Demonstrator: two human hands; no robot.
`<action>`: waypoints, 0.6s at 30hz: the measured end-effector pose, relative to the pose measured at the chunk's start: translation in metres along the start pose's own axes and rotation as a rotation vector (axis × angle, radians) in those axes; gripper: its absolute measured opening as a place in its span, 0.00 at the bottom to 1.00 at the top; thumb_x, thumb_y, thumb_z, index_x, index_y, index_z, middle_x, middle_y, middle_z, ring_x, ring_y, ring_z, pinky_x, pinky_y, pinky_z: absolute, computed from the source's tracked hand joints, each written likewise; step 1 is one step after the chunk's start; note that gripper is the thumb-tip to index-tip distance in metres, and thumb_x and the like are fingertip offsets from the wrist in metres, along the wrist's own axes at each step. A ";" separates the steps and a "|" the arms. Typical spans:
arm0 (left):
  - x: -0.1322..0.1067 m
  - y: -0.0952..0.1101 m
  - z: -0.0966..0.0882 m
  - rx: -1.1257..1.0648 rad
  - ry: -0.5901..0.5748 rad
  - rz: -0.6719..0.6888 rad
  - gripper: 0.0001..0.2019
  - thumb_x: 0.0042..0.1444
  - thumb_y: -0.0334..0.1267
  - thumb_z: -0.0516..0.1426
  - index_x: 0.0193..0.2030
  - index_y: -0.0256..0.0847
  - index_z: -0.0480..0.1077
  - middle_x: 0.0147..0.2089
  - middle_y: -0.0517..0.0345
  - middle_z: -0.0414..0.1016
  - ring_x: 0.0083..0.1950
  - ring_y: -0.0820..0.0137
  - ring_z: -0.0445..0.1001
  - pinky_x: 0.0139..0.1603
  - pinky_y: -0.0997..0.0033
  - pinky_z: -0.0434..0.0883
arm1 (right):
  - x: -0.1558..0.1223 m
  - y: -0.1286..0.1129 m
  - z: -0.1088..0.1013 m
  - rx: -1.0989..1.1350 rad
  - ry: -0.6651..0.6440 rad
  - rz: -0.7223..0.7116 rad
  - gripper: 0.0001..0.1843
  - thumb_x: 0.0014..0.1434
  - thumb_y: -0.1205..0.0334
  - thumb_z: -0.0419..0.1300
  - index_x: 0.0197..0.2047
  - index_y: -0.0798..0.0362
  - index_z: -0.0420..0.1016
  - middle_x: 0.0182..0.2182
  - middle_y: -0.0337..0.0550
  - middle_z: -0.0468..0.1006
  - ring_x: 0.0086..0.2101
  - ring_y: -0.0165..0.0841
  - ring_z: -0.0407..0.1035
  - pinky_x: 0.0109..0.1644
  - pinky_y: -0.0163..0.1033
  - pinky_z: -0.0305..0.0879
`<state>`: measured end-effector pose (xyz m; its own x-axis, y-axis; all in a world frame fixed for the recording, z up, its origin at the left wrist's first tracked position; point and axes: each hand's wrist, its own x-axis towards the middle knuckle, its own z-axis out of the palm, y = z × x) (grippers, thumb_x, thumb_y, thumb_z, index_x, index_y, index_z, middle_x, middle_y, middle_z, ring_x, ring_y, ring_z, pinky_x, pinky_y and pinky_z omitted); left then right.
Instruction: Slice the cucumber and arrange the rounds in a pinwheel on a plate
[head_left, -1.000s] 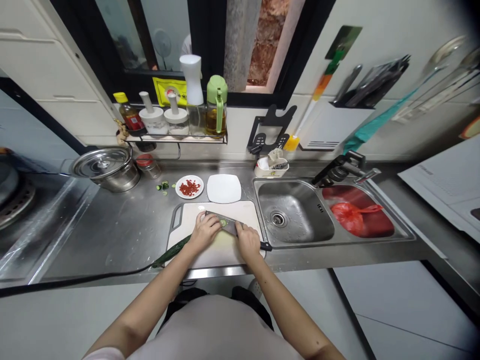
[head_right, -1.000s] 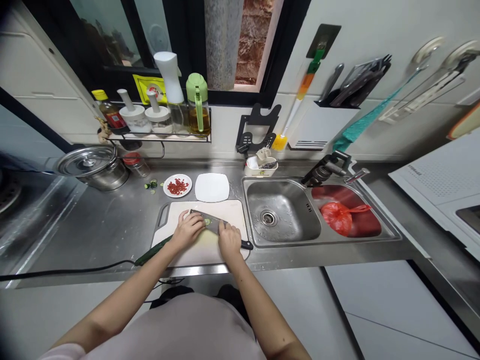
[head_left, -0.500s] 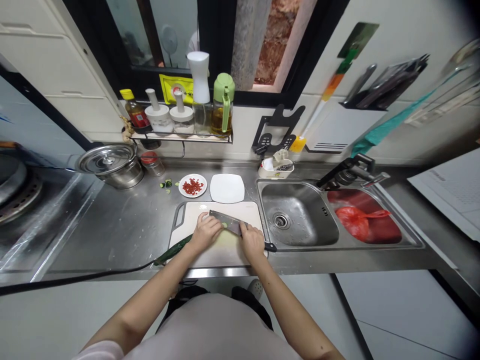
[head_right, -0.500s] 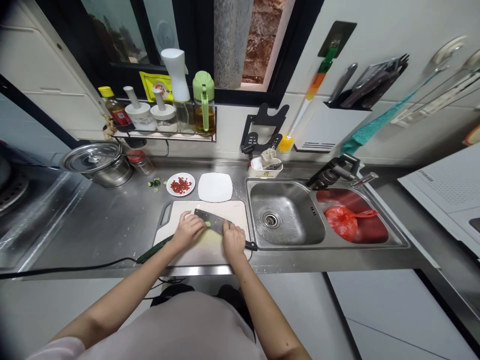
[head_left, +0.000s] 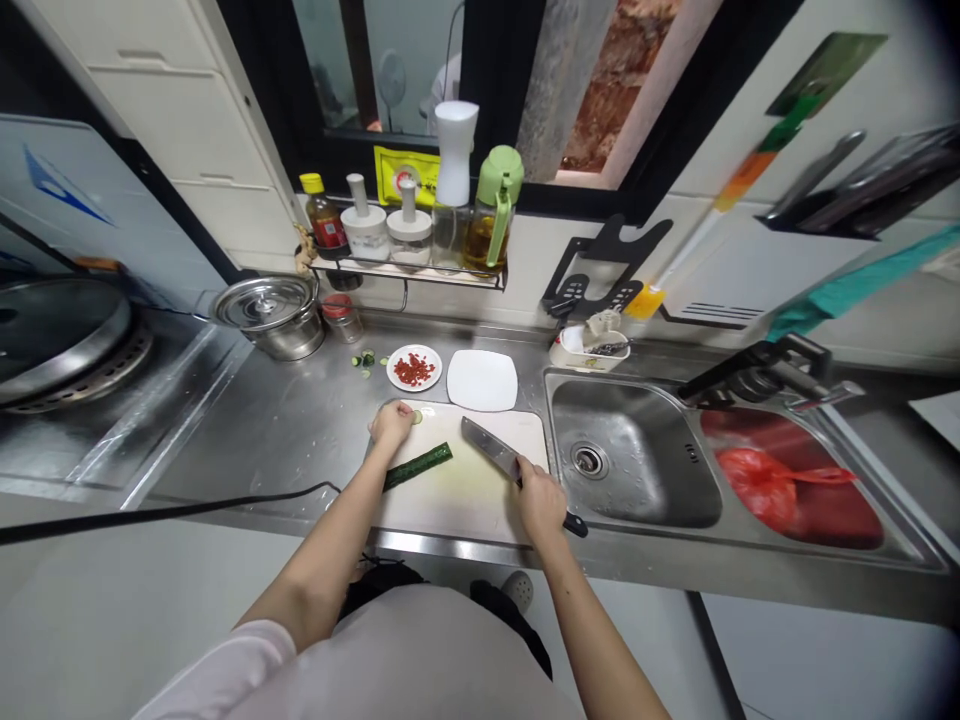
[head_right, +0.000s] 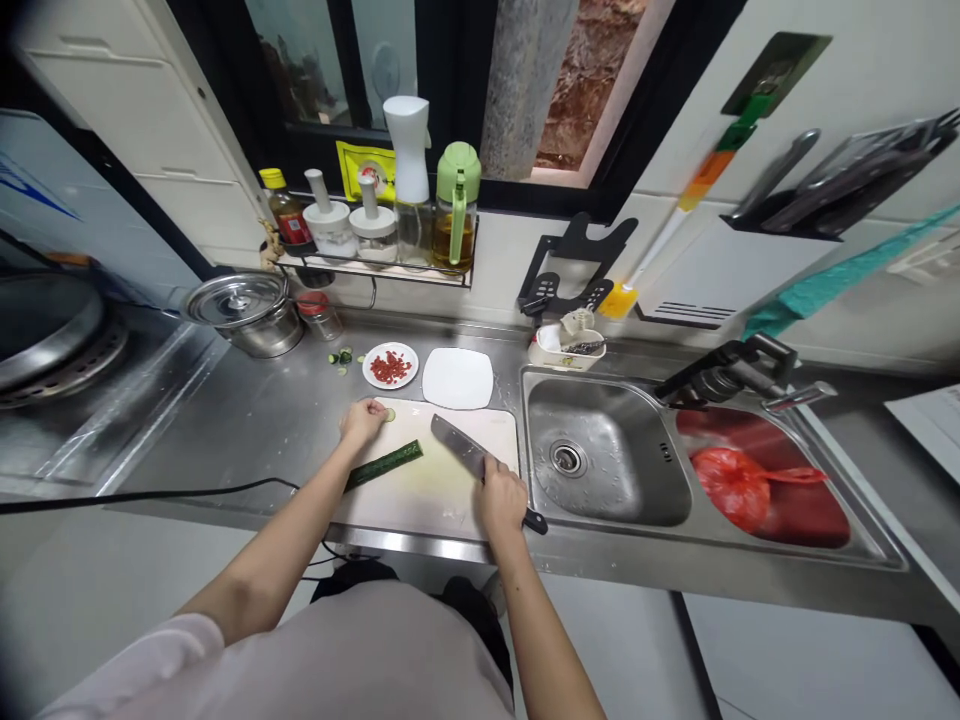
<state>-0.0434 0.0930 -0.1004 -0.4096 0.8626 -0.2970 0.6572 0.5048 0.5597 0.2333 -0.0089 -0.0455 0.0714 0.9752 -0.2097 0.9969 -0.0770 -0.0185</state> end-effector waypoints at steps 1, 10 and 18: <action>0.001 0.002 -0.001 0.015 0.011 -0.020 0.07 0.52 0.45 0.60 0.35 0.47 0.74 0.39 0.59 0.80 0.42 0.64 0.75 0.48 0.63 0.64 | 0.000 -0.001 0.000 0.003 -0.007 0.002 0.20 0.62 0.64 0.54 0.58 0.50 0.68 0.42 0.48 0.78 0.42 0.35 0.72 0.45 0.36 0.58; 0.011 0.001 -0.003 0.113 0.122 -0.024 0.06 0.53 0.41 0.56 0.34 0.47 0.75 0.38 0.52 0.81 0.46 0.56 0.75 0.51 0.52 0.60 | 0.000 -0.005 -0.002 0.015 -0.053 0.033 0.19 0.62 0.64 0.53 0.57 0.49 0.68 0.44 0.48 0.77 0.43 0.37 0.73 0.43 0.37 0.59; 0.013 0.002 -0.003 0.172 0.142 -0.014 0.08 0.55 0.39 0.54 0.37 0.47 0.75 0.41 0.49 0.80 0.48 0.55 0.74 0.52 0.50 0.59 | 0.001 -0.004 0.000 0.008 -0.061 0.023 0.20 0.63 0.64 0.52 0.58 0.49 0.67 0.44 0.49 0.77 0.42 0.36 0.73 0.42 0.36 0.59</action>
<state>-0.0493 0.1056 -0.1010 -0.4966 0.8481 -0.1848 0.7439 0.5255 0.4128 0.2291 -0.0075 -0.0455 0.0918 0.9586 -0.2695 0.9947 -0.1010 -0.0206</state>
